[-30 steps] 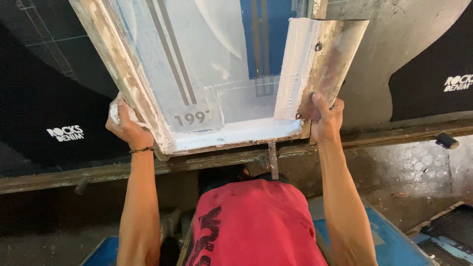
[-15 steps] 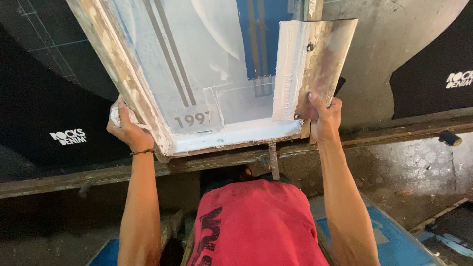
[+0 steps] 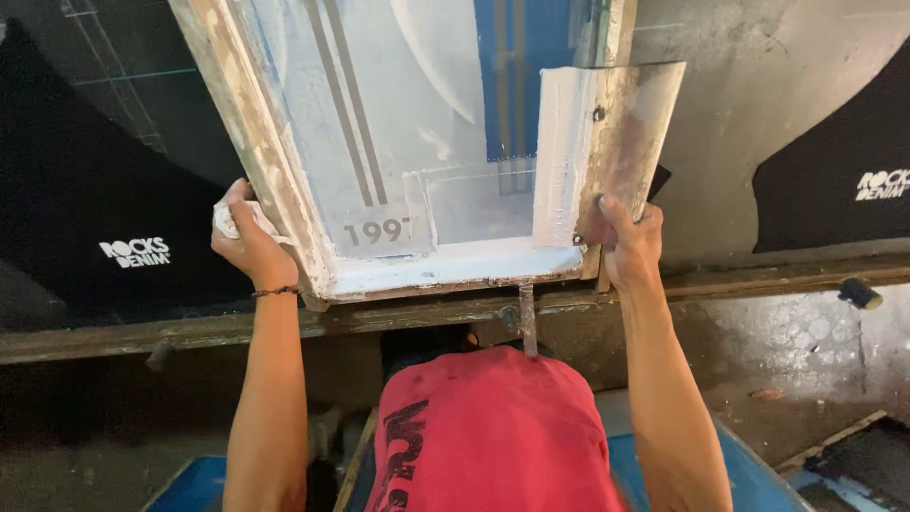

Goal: The person uses a squeegee to spread white ink across a screen printing frame labeled '1997'. They repeatedly pull the ink down the screen and wipe the squeegee with a white cloth. The person is barefoot throughout the process.

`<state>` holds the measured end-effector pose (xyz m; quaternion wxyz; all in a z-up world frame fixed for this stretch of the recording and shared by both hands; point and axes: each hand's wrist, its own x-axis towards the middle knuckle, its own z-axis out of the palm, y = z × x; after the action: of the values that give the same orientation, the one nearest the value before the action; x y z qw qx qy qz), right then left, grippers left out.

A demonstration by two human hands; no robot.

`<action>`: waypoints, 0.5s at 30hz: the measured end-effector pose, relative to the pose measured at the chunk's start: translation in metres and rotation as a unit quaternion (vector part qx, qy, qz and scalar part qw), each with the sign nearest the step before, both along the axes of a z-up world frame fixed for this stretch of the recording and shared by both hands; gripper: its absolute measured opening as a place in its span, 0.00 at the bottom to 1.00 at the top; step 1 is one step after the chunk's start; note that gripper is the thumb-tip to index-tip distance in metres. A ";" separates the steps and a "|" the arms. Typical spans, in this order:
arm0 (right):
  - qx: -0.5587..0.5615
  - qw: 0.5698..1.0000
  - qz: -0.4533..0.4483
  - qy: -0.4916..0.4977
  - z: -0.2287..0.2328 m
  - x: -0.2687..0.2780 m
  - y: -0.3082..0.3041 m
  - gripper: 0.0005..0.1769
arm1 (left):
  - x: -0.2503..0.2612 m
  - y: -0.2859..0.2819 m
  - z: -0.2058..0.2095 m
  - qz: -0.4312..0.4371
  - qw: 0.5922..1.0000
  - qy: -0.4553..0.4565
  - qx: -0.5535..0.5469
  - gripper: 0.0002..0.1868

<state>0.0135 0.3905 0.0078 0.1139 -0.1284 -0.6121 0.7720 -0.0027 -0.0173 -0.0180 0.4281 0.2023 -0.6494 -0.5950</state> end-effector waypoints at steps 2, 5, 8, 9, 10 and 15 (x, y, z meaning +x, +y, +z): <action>0.091 0.996 0.021 -0.008 -0.008 0.001 0.014 0.22 | 0.001 -0.016 -0.008 0.033 0.999 -0.004 -0.021 0.14; 0.239 0.970 0.055 0.004 0.028 0.008 0.012 0.16 | 0.011 -0.019 0.005 0.069 0.994 -0.011 -0.089 0.14; 0.368 0.923 0.096 0.051 0.011 0.000 0.036 0.18 | 0.023 0.010 0.038 0.031 0.980 -0.014 -0.197 0.10; 0.438 0.887 0.121 0.079 -0.007 -0.007 0.049 0.22 | 0.026 0.023 0.050 -0.012 0.966 -0.014 -0.257 0.11; 0.438 0.887 0.123 0.081 0.003 -0.008 0.039 0.22 | 0.031 0.040 0.062 -0.009 0.966 -0.014 -0.257 0.11; 0.658 0.691 0.208 0.213 0.027 -0.009 0.018 0.15 | 0.046 0.102 0.099 -0.368 0.877 -0.073 -0.299 0.10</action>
<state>0.0041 0.4081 0.0350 0.1327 0.2782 -0.9338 0.1817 0.0431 0.0849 0.0811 0.1692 -0.1460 -0.8536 -0.4706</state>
